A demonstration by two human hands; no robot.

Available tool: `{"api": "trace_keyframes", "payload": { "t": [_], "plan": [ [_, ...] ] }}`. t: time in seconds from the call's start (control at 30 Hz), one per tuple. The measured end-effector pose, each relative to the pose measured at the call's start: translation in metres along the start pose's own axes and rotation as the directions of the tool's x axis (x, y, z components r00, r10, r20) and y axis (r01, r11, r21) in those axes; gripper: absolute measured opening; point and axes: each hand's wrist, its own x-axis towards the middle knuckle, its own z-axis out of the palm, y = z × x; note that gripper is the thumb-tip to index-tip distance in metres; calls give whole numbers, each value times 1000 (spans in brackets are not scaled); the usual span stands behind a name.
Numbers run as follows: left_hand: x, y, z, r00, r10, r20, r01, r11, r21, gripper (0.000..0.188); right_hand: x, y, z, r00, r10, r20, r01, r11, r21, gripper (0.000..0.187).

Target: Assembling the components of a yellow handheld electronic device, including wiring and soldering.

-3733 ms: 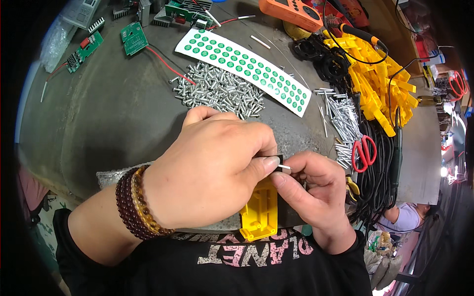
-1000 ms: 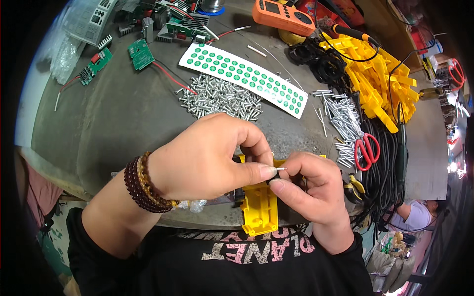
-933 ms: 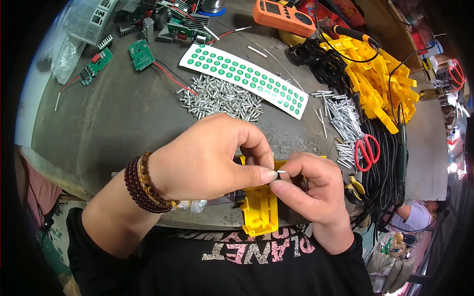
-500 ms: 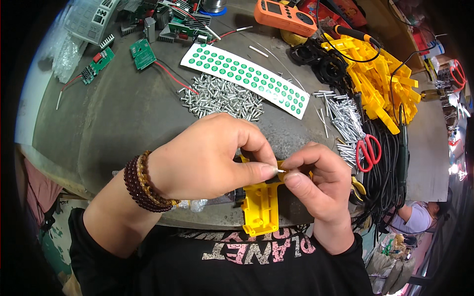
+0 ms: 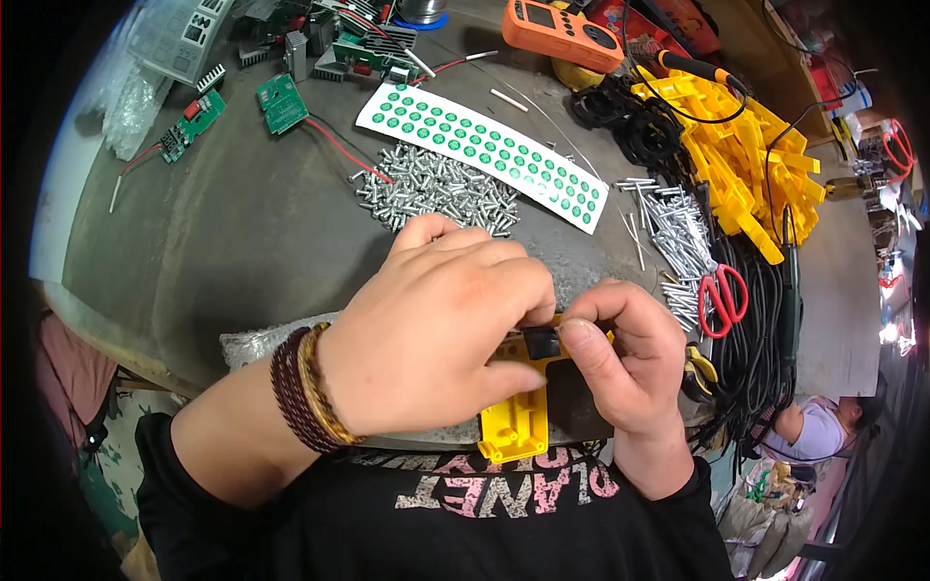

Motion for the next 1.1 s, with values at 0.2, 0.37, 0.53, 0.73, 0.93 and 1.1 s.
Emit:
{"api": "trace_keyframes", "payload": {
  "t": [0.2,0.37,0.53,0.73,0.93,1.1],
  "plan": [
    [2,-2,5,984,89,-153,-86,996,24,15,3,3,-3,999,-53,10,53,997,-59,10],
    [5,-8,-1,997,0,-80,-15,984,-179,8,6,1,-1,990,-144,8,144,981,-130,10],
    [6,-5,-9,964,-221,147,265,848,-459,17,7,1,1,968,-249,0,245,952,-182,12],
    [11,-7,-15,899,-303,318,430,752,-499,17,8,2,1,944,-327,37,327,923,-204,13],
    [8,-2,-16,930,-296,220,369,761,-534,26,9,4,3,908,-419,30,402,846,-351,13],
    [6,-3,-10,912,-354,209,402,656,-639,29,10,5,3,907,-422,16,404,856,-322,13]
  ]
}}
